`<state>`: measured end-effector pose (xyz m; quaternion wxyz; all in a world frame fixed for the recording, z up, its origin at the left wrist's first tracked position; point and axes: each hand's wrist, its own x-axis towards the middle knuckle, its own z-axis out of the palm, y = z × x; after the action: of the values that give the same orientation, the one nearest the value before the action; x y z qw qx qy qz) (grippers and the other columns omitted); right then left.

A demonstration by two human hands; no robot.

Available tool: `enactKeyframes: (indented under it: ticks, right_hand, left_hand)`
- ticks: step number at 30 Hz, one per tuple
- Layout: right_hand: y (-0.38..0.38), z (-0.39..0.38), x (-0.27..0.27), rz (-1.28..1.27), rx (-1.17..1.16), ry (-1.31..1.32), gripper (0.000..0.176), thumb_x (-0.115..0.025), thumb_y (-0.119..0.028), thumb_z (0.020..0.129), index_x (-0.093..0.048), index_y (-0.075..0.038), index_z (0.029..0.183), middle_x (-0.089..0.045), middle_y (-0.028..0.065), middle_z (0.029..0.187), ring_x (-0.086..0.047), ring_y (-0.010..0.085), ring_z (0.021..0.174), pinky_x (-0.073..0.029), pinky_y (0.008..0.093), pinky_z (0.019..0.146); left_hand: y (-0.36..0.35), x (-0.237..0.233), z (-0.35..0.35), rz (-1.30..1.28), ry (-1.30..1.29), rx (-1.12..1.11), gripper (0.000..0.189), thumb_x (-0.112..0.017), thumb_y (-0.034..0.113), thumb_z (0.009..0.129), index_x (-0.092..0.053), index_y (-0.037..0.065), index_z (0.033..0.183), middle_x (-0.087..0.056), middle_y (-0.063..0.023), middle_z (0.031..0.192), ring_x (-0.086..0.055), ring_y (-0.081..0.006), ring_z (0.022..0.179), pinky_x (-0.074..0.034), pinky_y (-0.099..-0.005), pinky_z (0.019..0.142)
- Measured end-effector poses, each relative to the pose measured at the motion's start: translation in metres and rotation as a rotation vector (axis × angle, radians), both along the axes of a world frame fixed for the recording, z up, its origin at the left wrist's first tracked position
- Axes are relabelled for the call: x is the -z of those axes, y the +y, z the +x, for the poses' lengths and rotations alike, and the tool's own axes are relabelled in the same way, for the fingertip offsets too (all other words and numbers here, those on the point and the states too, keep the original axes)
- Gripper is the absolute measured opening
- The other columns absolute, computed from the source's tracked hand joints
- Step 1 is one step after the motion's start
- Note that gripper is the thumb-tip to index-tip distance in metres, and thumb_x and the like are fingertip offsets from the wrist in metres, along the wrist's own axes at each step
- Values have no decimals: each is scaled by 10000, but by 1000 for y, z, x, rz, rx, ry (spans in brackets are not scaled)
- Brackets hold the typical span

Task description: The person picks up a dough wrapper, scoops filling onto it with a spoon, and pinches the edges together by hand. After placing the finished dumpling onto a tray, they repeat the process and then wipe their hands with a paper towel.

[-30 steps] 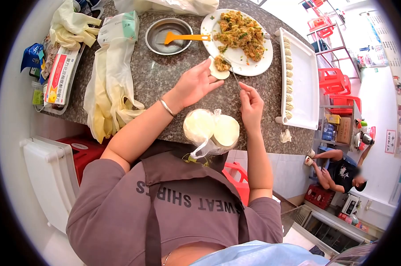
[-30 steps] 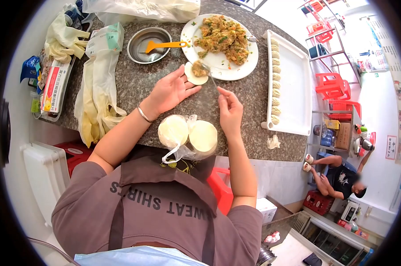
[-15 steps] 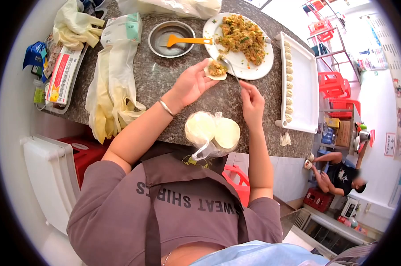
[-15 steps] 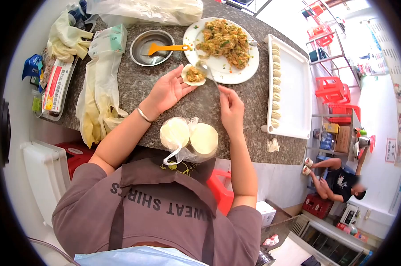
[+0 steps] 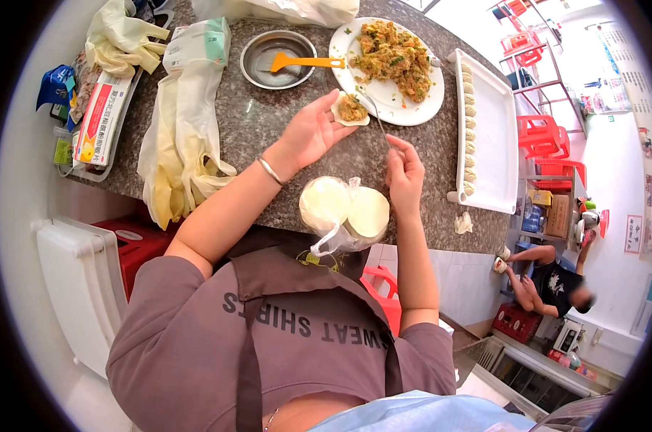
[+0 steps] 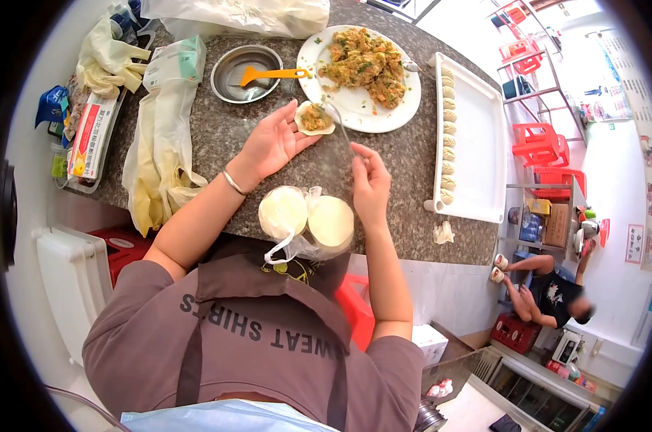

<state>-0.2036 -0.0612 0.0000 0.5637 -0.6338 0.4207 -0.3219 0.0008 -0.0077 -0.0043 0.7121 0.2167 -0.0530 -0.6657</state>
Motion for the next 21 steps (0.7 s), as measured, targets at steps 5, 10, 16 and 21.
enactKeyframes:
  ticks: [5,10,16,21]
  right_hand:
    - [-7,-6,11,-155,-108,80,253,-509,-87,969,-604,-15,1192,-440,-90,636,-346,-8,496,-271,176,430]
    - [-4,-12,-4,66,-7,-87,270,-486,-85,976,-576,-8,1219,-401,-91,646,-306,-11,493,-244,170,417]
    - [-46,-16,-2,-106,57,142,235,-522,-87,949,-625,-14,1147,-524,-34,617,-412,23,501,-324,197,453]
    - [-65,-1,-13,-613,143,537,224,-592,-87,879,-649,-30,1088,-660,101,755,-649,259,701,-512,370,701]
  left_hand:
    - [0,2,3,-8,32,-12,447,-492,275,996,-440,-62,1285,-548,-198,1272,-547,-303,1207,-452,-411,1044]
    - [1,6,2,98,-27,32,421,-504,268,990,-461,-42,1271,-571,-179,1249,-587,-291,1158,-503,-386,989]
    - [3,-7,-3,-64,-204,73,423,-561,103,942,-427,-27,1322,-571,-148,1265,-594,-238,1157,-503,-350,983]
    - [6,-12,-8,-228,-447,24,576,-606,-47,868,-367,-25,1391,-568,-134,1275,-592,-202,1158,-498,-304,972]
